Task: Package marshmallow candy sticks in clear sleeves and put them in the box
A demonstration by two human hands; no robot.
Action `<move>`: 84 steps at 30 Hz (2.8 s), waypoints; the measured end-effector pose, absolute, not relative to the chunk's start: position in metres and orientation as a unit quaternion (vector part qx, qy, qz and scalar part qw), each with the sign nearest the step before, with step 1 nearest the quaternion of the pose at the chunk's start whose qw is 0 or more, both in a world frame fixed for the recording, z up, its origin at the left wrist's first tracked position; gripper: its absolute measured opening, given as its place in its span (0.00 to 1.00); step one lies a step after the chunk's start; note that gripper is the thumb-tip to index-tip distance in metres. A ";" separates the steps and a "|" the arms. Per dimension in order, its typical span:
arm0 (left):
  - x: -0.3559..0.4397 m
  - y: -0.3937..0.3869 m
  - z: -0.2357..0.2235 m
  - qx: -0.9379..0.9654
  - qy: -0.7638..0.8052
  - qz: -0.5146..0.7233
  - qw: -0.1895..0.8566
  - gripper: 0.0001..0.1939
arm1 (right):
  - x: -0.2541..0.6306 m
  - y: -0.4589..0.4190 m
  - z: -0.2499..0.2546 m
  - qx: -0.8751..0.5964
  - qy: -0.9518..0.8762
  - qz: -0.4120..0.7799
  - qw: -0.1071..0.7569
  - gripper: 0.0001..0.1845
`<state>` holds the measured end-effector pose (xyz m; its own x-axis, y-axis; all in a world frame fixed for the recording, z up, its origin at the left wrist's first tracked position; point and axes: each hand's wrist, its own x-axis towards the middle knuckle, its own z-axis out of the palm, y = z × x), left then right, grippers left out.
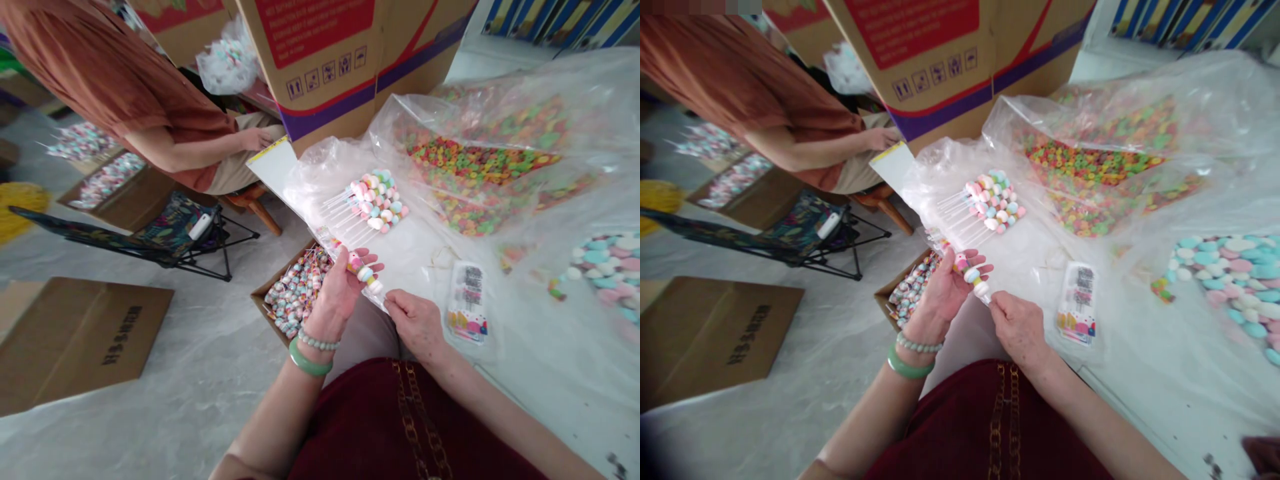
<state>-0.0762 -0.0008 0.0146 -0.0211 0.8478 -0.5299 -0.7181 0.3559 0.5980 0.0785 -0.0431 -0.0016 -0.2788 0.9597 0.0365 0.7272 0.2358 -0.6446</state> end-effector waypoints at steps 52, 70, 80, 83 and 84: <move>-0.073 0.016 0.062 0.152 0.421 0.504 0.739 0.12 | 0.098 -0.023 0.024 -0.437 -0.355 0.719 0.407 0.09; -0.055 0.016 0.045 0.119 0.400 0.510 0.752 0.13 | 0.086 -0.041 0.010 -0.499 -0.495 0.599 0.383 0.09; -0.050 0.015 0.042 0.132 0.284 0.627 0.714 0.10 | 0.083 -0.036 0.015 -0.417 -0.320 0.760 0.383 0.08; -0.050 0.013 0.041 0.167 0.295 0.591 0.732 0.13 | 0.083 -0.036 0.011 -0.405 -0.318 0.769 0.379 0.09; -0.050 0.012 0.040 0.179 0.307 0.573 0.738 0.15 | 0.083 -0.036 0.010 -0.409 -0.323 0.762 0.385 0.09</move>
<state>-0.0501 0.0124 0.0400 0.1544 0.9564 -0.2480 -0.7366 0.2787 0.6162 0.0834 -0.0364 0.0095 -0.3693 0.8507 -0.3741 -0.3227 -0.4949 -0.8068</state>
